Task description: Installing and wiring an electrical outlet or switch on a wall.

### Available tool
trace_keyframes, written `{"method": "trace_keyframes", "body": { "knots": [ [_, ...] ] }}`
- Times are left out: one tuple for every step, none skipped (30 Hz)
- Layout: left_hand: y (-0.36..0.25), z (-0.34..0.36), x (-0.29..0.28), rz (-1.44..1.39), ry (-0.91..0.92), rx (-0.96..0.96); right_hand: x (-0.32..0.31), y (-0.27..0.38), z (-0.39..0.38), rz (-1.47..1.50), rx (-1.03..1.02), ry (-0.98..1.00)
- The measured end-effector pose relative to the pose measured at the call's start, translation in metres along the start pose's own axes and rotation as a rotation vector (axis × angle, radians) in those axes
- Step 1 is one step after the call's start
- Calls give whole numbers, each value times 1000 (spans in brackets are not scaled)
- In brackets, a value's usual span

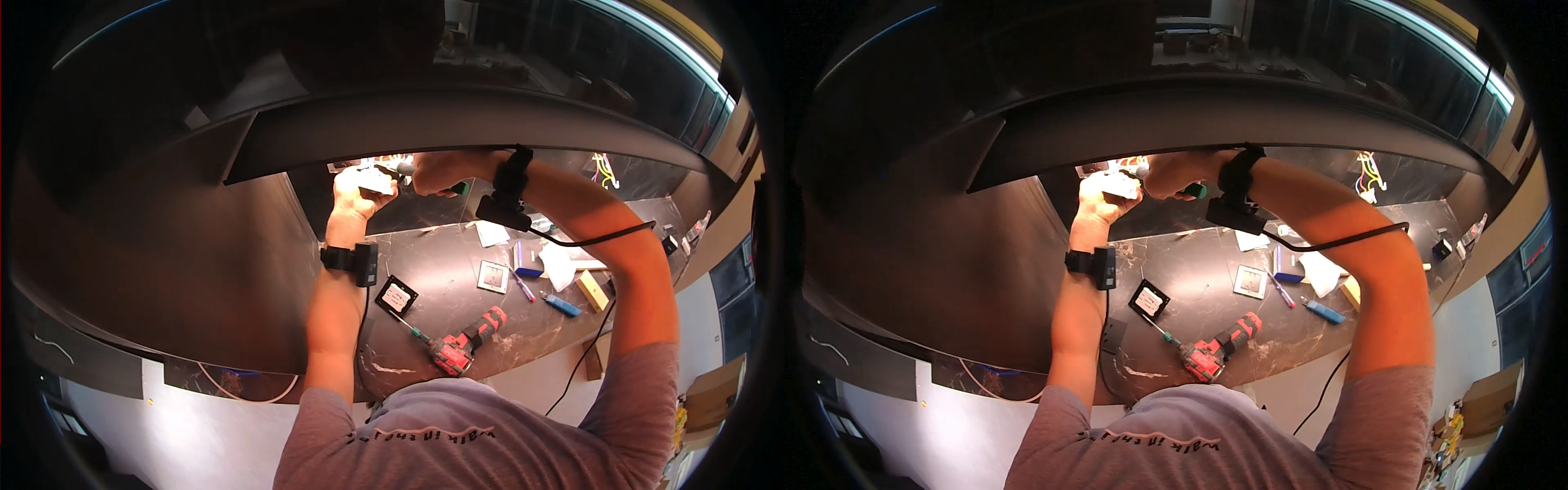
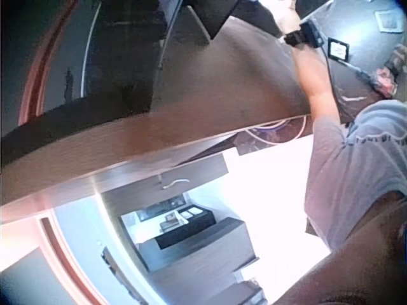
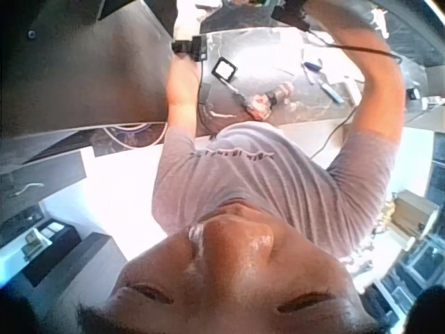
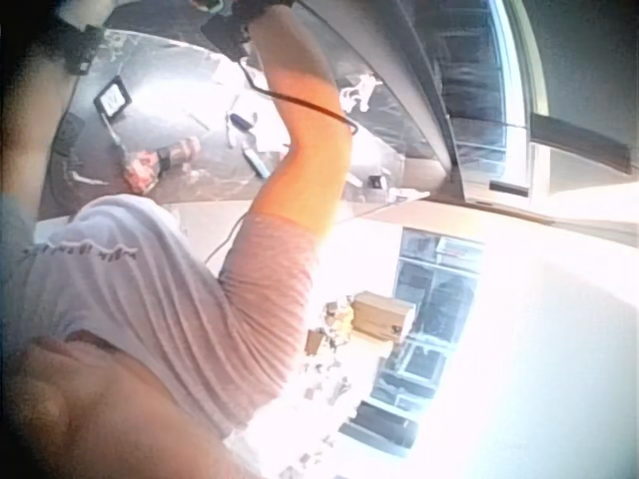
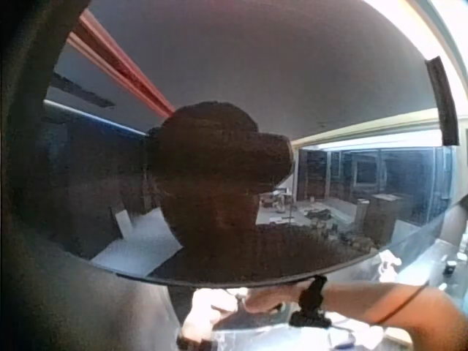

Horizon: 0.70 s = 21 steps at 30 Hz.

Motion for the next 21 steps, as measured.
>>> {"method": "trace_keyframes", "body": {
  "knots": [
    [-5,11,-15,34,32,59,3,6,-1,25,-7,-17],
    [-6,9,-7,72,76,104,3,3,-2,51,2,-41],
    [-8,5,-7,91,-44,162,6,-2,-1,63,8,-46],
    [-9,7,-5,104,-43,155,12,-9,2,218,46,-42],
    [-9,4,1,46,-12,105,20,-16,5,373,81,-35],
    [-6,0,7,-13,17,54,27,-25,7,385,85,-36],
    [-6,-3,10,75,-12,110,33,-40,6,520,148,-69],
    [-9,-6,4,83,-24,114,39,-49,6,652,198,-92],
    [-11,-4,0,162,-50,129,42,-59,1,659,193,-90],
    [-14,-2,-3,242,-77,144,45,-65,-6,573,91,-73],
    [-18,3,-10,268,-20,147,51,-69,-15,492,-14,-57],
    [-17,-1,-3,290,-18,137,56,-75,-25,417,-102,-53],
    [-16,-6,7,262,31,126,66,-91,-37,481,-23,-37],
    [-18,-12,8,231,65,124,80,-101,-48,545,44,-6],
    [-20,-11,8,247,64,118,93,-112,-62,451,39,-11],
    [-26,-9,3,311,63,108,108,-122,-74,354,21,-11],
    [-29,-6,1,373,62,95,129,-138,-84,355,57,-6],
    [-30,-4,4,385,56,96,156,-159,-90,355,97,-2],
    [-25,-1,10,412,70,79,184,-184,-92,235,20,-100],
    [-21,1,13,441,79,63,215,-205,-92,116,-58,-196],
    [-22,3,10,460,23,107,235,-216,-95,116,-75,-288]
  ]
}}
Point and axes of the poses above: each hand's wrist, its own z-axis towards the middle knuckle, its own x-axis out of the palm, y = z × x, the point moved 7 cm from there along z, towards the middle knuckle, and after that the axes turned 7 degrees about -y, right-handed, at the moved point
